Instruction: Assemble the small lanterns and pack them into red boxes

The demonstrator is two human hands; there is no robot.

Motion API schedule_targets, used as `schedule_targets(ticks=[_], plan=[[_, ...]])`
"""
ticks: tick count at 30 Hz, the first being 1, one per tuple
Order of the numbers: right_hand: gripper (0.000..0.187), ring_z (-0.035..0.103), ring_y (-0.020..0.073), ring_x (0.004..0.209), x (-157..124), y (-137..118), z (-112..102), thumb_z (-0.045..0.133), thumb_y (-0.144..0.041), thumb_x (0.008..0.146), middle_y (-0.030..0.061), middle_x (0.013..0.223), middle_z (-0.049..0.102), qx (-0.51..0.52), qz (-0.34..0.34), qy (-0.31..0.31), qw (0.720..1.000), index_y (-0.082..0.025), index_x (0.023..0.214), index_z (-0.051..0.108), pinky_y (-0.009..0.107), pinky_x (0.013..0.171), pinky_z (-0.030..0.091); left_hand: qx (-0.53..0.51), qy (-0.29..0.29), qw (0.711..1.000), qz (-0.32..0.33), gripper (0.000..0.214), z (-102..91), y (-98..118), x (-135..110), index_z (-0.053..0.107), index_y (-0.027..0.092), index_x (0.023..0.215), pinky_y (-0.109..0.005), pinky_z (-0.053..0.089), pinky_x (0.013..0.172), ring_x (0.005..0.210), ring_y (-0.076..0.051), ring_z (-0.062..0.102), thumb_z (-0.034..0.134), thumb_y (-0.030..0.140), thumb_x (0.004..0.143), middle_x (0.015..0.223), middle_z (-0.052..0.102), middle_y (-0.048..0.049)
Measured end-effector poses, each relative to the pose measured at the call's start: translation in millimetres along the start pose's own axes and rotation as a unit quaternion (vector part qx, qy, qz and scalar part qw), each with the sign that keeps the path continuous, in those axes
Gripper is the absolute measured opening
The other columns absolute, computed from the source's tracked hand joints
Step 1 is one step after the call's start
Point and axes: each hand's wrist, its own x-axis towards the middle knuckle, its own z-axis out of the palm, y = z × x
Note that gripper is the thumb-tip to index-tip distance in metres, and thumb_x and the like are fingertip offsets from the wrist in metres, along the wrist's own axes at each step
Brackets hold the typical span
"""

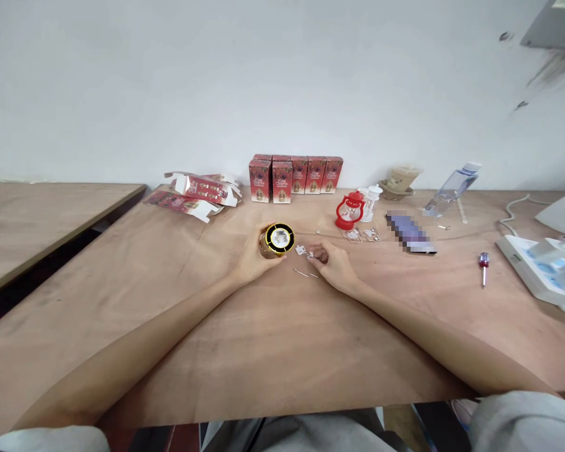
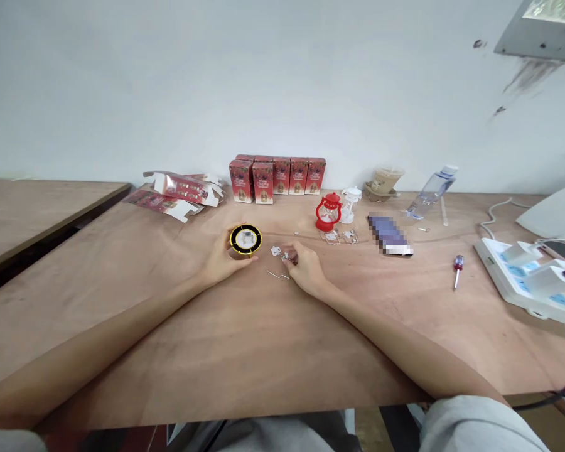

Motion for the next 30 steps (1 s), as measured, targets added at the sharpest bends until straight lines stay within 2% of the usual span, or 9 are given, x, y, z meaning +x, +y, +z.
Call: schedule_targets(ticks=[3,7,10,14,21,25,30], plan=[[0.035,0.064,0.0176,0.079,-2,1,-3,0.048,-0.006,0.073,0.0057,0.098,0.068,0.015,0.008,0.027,0.999,-0.018,0.104,0.057,0.032,0.071,0.052,0.011,-0.004,1.0,0.007,0.063,-0.6,1,-1,0.044,0.019,0.121,-0.042,0.045,0.104,0.118,-0.025,0.053,0.074,0.027,0.066,0.124,0.056,-0.0084],[0.042,0.056,0.0243,0.101,-6,6,-7,0.048,-0.004,0.066,0.008,0.11,0.061,-0.067,-0.005,0.074,0.995,-0.019,0.103,0.06,0.039,0.083,0.051,0.028,-0.021,0.999,0.029,0.065,-2.2,2,-3,0.044,0.023,0.124,-0.044,0.044,0.104,0.12,-0.027,0.053,0.074,0.027,0.066,0.126,0.056,-0.0064],[0.03,0.054,0.026,0.102,-6,10,-8,0.054,-0.01,0.071,0.0087,0.106,0.059,-0.122,0.005,0.046,0.991,-0.02,0.097,0.066,0.044,0.088,0.048,0.041,-0.051,0.997,0.051,0.066,-3.4,3,-4,0.044,0.026,0.125,-0.046,0.045,0.103,0.121,-0.028,0.053,0.074,0.029,0.066,0.129,0.055,-0.006],[0.016,0.05,0.0279,0.109,-5,13,-10,0.058,-0.018,0.079,0.0088,0.112,0.057,-0.18,-0.04,0.025,0.983,-0.023,0.085,0.071,0.047,0.094,0.044,0.058,-0.063,0.994,0.069,0.065,-3.4,4,-5,0.045,0.028,0.125,-0.046,0.045,0.103,0.118,-0.027,0.056,0.073,0.031,0.067,0.121,0.059,-0.0067],[0.014,0.05,0.0279,0.1,-2,15,-10,0.053,-0.019,0.086,0.0111,0.105,0.059,-0.231,-0.087,-0.008,0.969,-0.018,0.089,0.067,0.044,0.089,0.044,0.073,-0.058,0.991,0.091,0.066,-3.7,3,-4,0.042,0.028,0.128,-0.047,0.044,0.104,0.117,-0.026,0.055,0.072,0.03,0.069,0.125,0.055,-0.0076],[0.013,0.051,0.0266,0.096,1,20,-8,0.052,-0.023,0.088,0.0105,0.099,0.06,-0.221,-0.07,-0.03,0.972,-0.018,0.087,0.064,0.042,0.088,0.044,0.124,-0.068,0.986,0.087,0.067,-4.2,0,-4,0.039,0.029,0.129,-0.047,0.043,0.104,0.121,-0.027,0.052,0.069,0.026,0.069,0.127,0.053,-0.0078],[0.013,0.053,0.0263,0.099,3,22,-9,0.053,-0.024,0.088,0.0091,0.099,0.06,-0.198,-0.045,-0.041,0.978,-0.02,0.084,0.064,0.043,0.09,0.043,0.204,-0.069,0.968,0.128,0.065,-3.2,-2,-5,0.039,0.024,0.132,-0.045,0.043,0.1,0.118,-0.028,0.051,0.065,0.025,0.072,0.126,0.051,-0.0106]])
